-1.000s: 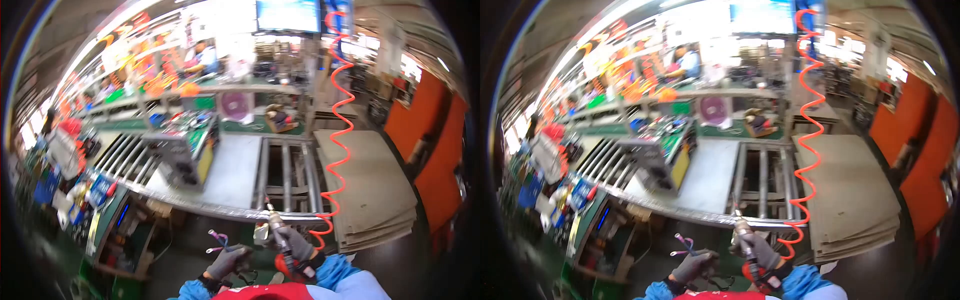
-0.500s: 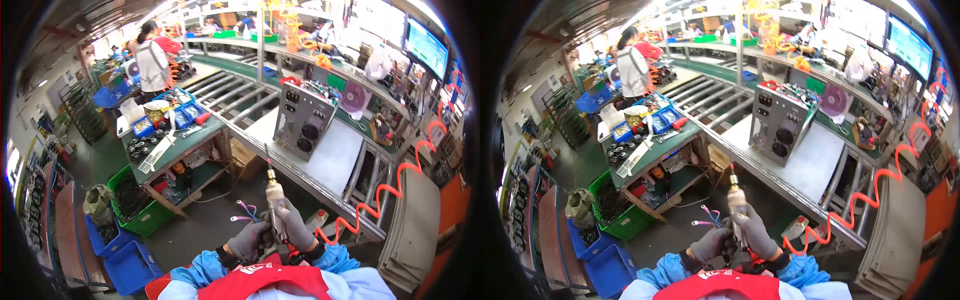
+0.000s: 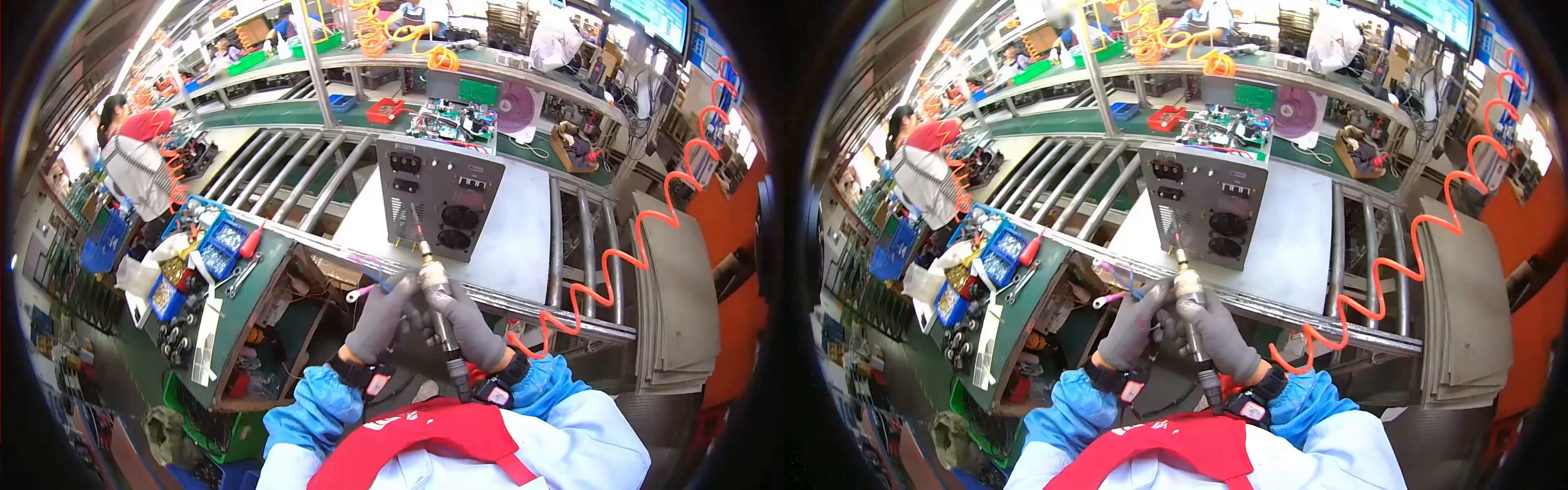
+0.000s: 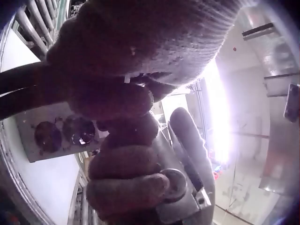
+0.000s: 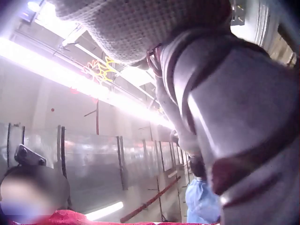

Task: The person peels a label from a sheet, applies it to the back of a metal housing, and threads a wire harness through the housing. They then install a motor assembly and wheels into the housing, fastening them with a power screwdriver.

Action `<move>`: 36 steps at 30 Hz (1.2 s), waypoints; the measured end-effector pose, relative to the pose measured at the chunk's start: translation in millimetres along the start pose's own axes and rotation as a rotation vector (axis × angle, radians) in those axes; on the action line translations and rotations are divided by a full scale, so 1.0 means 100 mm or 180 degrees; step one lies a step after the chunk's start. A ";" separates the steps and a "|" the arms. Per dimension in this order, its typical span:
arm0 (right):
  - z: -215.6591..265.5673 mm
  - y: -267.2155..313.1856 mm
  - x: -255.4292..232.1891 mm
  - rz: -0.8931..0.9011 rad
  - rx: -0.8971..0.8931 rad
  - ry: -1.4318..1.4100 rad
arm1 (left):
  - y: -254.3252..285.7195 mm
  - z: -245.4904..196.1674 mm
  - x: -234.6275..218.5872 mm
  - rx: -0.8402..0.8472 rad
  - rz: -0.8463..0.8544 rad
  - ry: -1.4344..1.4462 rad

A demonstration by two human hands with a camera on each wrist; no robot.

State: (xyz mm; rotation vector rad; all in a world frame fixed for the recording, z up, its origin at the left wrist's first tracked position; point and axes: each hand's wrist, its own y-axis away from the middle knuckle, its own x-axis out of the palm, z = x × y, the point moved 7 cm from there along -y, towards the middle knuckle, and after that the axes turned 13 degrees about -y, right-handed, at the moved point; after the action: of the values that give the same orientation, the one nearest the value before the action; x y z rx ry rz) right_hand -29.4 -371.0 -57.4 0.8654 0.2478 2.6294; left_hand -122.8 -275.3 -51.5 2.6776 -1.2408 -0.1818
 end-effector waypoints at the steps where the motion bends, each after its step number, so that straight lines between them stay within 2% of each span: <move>1: 0.09 -0.08 0.08 -0.0031 -0.0138 0.0069 | -0.17 -0.02 -0.02 -0.0010 0.0038 0.0069; 7: 0.27 -0.46 0.25 -0.0459 -0.0556 0.0121 | -0.67 -0.04 -0.27 -0.0112 0.0348 0.0167; 11: 0.16 -0.65 0.41 -0.0791 -0.0665 0.0091 | -0.88 0.00 -0.51 -0.0142 0.0652 0.0216; 18: 0.01 -0.88 0.80 -0.1588 -0.1087 0.0155 | -1.12 -0.11 -0.84 0.0011 0.1569 0.0411; 22: 0.01 -0.94 0.93 -0.1900 -0.1071 0.0163 | -1.18 -0.11 -0.90 -0.0229 0.1909 0.0580; 24: -0.02 -0.95 0.92 -0.1945 -0.0944 0.0272 | -1.29 0.08 -0.89 -0.0216 0.2028 0.0550; 36: 0.09 -0.92 0.99 -0.1958 -0.0909 0.0270 | -1.23 0.00 -0.89 -0.0188 0.1870 0.0518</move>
State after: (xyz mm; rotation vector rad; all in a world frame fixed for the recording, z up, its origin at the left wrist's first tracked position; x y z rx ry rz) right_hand -72.2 -247.0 -22.4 0.4813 0.1268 2.0588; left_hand -88.9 -129.2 -74.9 2.1113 -1.8514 0.0807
